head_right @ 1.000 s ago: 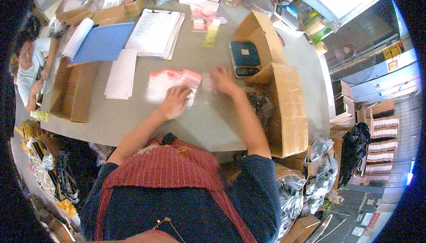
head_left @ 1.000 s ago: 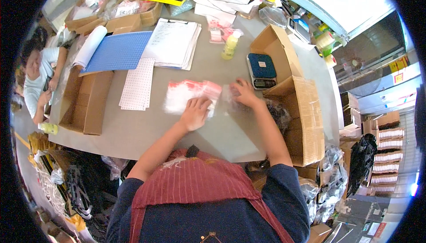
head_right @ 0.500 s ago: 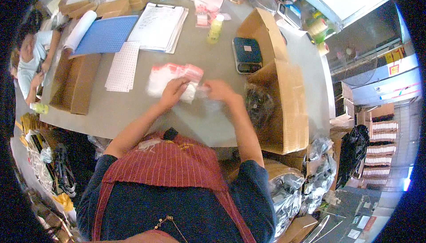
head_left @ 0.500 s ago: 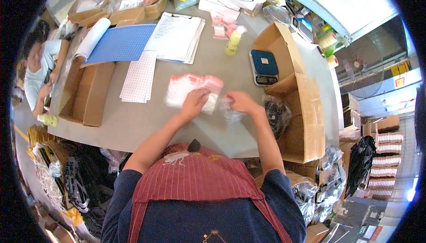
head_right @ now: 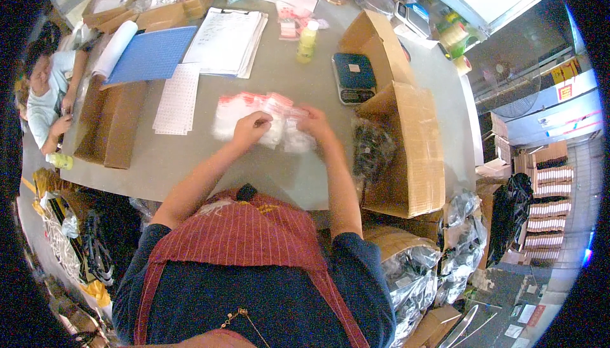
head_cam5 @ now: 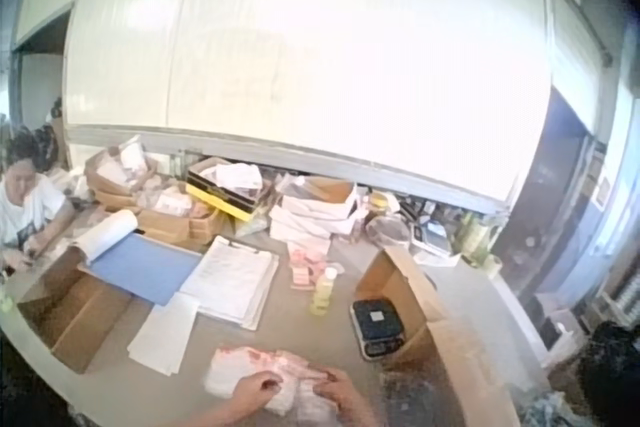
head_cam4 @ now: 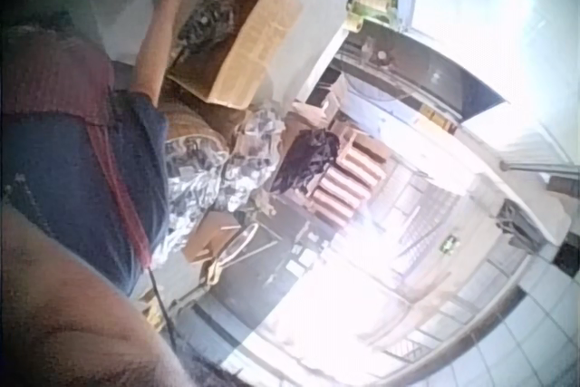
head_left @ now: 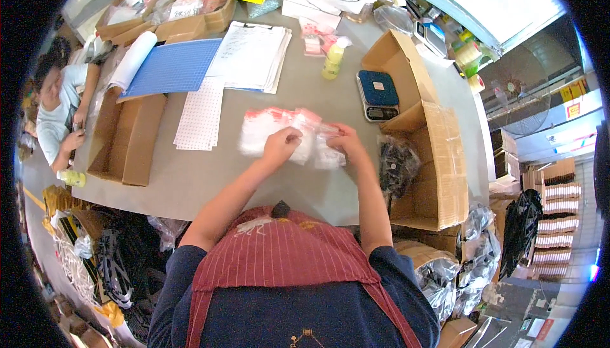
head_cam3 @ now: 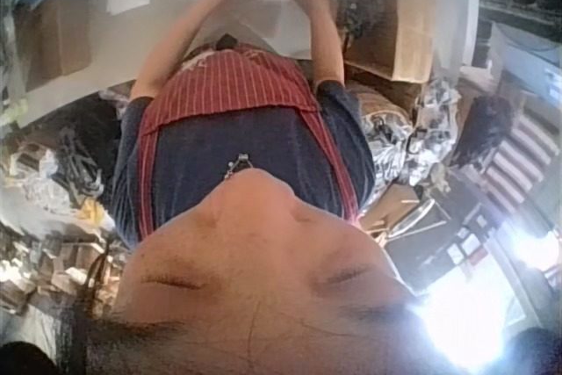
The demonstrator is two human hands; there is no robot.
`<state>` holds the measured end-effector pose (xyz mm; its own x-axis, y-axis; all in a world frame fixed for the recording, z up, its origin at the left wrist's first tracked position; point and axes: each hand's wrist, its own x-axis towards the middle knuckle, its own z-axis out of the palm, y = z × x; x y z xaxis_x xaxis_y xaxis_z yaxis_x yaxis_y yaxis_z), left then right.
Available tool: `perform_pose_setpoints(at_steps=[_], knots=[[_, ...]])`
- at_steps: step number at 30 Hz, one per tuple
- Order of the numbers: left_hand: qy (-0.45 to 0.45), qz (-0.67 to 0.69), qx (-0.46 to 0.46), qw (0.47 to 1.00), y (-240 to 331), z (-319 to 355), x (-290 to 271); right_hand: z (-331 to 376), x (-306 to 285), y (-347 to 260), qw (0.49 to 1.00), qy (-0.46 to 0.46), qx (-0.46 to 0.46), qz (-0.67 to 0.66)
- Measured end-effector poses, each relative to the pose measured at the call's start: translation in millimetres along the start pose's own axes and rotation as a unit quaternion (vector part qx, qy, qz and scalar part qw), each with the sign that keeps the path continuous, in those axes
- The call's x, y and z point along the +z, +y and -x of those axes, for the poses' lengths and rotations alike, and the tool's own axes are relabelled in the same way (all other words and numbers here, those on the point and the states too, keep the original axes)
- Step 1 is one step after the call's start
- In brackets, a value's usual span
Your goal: The person picks up a stack of white cards and places them into small plastic bags, then places the filled bags into a white cardboard box. They walk to another area to retrieve more paper from a shelf before returning to the desk.
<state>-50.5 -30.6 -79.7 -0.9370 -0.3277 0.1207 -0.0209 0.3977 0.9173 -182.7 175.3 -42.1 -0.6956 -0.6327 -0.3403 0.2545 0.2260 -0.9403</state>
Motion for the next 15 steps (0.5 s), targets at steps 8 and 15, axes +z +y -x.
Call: perform_pose_setpoints(at_steps=[8,15], knots=[[0.029,0.070,-0.024,0.997,-7.1,5.5,-1.0,10.3,3.6,31.4,0.925,-0.070,-0.062,-0.369],[0.144,0.126,-0.050,0.980,-15.3,6.6,-6.2,-22.5,28.5,60.7,0.950,0.210,-0.148,0.180]])
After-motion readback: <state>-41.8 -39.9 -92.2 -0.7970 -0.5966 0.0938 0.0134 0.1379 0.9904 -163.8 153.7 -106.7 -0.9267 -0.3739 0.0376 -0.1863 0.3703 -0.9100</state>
